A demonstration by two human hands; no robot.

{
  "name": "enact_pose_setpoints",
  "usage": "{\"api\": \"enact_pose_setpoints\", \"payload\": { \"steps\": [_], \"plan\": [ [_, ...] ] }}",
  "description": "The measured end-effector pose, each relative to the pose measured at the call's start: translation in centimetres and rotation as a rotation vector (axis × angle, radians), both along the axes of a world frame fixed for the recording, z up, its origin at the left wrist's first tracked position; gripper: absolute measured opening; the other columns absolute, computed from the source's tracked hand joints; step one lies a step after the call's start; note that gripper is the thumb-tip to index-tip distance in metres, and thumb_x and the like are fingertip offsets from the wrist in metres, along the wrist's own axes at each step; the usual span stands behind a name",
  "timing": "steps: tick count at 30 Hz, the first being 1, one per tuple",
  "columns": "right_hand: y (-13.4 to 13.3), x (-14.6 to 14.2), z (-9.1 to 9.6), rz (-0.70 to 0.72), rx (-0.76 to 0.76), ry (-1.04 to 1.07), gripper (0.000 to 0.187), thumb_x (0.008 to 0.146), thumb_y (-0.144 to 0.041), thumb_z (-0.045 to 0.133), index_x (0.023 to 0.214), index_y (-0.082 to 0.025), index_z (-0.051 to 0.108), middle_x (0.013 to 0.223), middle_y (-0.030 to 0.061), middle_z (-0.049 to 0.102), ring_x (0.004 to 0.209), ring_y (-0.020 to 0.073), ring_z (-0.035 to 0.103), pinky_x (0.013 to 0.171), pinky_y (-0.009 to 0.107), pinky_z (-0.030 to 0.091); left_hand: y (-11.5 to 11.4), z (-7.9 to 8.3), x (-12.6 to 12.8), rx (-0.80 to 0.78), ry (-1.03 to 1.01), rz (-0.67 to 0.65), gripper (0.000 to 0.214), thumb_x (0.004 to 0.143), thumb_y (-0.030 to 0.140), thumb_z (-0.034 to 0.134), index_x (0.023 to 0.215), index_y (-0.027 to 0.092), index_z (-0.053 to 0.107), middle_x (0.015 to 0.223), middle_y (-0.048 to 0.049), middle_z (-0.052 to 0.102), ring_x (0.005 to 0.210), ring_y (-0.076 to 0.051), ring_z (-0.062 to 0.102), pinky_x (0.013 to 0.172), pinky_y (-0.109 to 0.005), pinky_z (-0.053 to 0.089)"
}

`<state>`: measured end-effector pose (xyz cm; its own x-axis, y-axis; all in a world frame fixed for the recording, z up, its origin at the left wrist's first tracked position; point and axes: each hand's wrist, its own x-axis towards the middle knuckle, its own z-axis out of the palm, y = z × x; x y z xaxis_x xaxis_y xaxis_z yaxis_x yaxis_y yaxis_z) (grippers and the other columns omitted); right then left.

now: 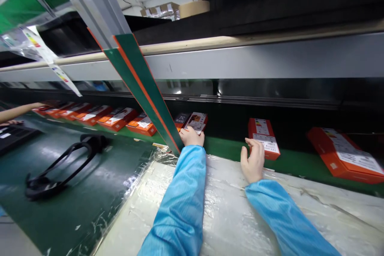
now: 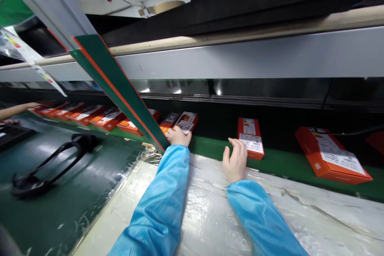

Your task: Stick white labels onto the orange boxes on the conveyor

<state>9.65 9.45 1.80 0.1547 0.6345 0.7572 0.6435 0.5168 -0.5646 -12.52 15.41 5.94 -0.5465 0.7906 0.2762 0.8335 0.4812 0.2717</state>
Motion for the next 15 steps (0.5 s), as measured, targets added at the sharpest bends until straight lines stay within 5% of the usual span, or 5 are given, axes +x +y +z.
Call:
{"api": "enact_pose_setpoints", "payload": {
  "steps": [6, 10, 15],
  "plan": [
    [0.2, -0.3, -0.2, 0.071, -0.101, 0.093, 0.031, 0.095, -0.037, 0.047, 0.117, -0.015, 0.053, 0.109, 0.0113, 0.055, 0.095, 0.0246, 0.054, 0.086, 0.042, 0.047, -0.6, -0.4, 1.4, -0.056, -0.009, -0.066, 0.073, 0.062, 0.063, 0.073, 0.113, 0.013, 0.052, 0.109, -0.0178, 0.047, 0.106, -0.036, 0.045, 0.09, -0.047, 0.04],
    [0.8, -1.0, -1.0, 0.299, -0.437, 0.423, 0.049, 0.088, -0.053, 0.058, 0.118, -0.017, 0.046, 0.104, 0.0098, 0.057, 0.077, 0.0211, 0.06, 0.06, 0.031, 0.054, -1.8, -1.4, 3.8, -0.015, -0.034, -0.247, 0.07, 0.067, 0.053, 0.07, 0.122, 0.017, 0.047, 0.107, -0.0141, 0.047, 0.098, -0.03, 0.05, 0.083, -0.041, 0.044],
    [2.0, -0.5, -2.0, 0.466, -0.788, 0.836, 0.072, 0.072, -0.062, 0.074, 0.116, -0.015, 0.042, 0.091, 0.0076, 0.059, 0.061, 0.0176, 0.059, 0.042, 0.022, 0.051, -4.3, -1.1, 7.9, 0.141, 0.082, -0.586, 0.078, 0.067, 0.045, 0.071, 0.134, 0.019, 0.041, 0.121, -0.0149, 0.041, 0.108, -0.03, 0.045, 0.094, -0.041, 0.041]
  ]
}}
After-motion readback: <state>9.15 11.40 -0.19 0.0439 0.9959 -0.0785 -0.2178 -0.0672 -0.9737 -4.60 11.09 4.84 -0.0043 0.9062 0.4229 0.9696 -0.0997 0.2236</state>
